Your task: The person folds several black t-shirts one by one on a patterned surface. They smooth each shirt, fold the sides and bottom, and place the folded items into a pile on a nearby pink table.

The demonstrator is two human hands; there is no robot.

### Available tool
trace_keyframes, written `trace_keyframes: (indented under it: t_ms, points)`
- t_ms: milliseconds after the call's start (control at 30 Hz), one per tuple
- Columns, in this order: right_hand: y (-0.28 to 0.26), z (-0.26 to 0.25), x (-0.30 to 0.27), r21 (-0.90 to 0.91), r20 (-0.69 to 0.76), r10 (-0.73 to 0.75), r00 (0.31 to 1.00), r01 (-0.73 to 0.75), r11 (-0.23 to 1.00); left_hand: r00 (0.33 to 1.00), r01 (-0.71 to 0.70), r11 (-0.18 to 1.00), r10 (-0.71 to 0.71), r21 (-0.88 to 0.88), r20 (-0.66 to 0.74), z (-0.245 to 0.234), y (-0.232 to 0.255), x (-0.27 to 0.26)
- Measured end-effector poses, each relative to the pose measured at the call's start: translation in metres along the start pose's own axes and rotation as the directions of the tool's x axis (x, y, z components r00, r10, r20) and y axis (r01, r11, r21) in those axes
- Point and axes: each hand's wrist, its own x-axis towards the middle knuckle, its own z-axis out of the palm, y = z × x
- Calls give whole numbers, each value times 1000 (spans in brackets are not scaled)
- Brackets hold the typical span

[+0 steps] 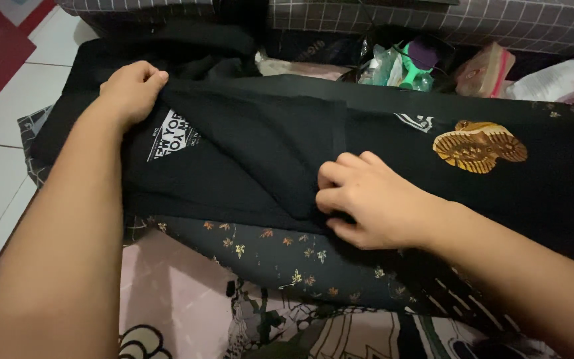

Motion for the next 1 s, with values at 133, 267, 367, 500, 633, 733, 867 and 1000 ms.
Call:
trace_keyframes:
  t_ms: [133,267,367,500,633,733,867,1000]
  points:
    - [12,5,4,130,-224,192,955,-166,977,893,-279,949,313,147,-324,10,35,-25]
    - [49,24,25,58,-372,219,902,-213,975,632,-602,636,749,483,-198,79,100,-116]
    - [73,36,45,-126,-192,243,951,-270,955,722,-627,734,674,262,-158,91,118,-147]
    - [91,54,45,-154,-76,319,945,-327,932,826,-538,806,562,248,-35,77,92,-130]
    - [91,55,44,-168,-88,324,942,-335,927,838,-542,816,541,200,63,52,60,-96]
    - [89,56,44,-164,-83,339,937,-349,923,852,-506,808,523,301,29,36,30,-84]
    - [89,56,44,-161,-84,344,935,-353,922,954,-290,896,300,336,23,7,-3,-65]
    - [87,55,44,-162,-96,330,939,-341,926,996,-50,953,68,300,-50,-16,3,-62]
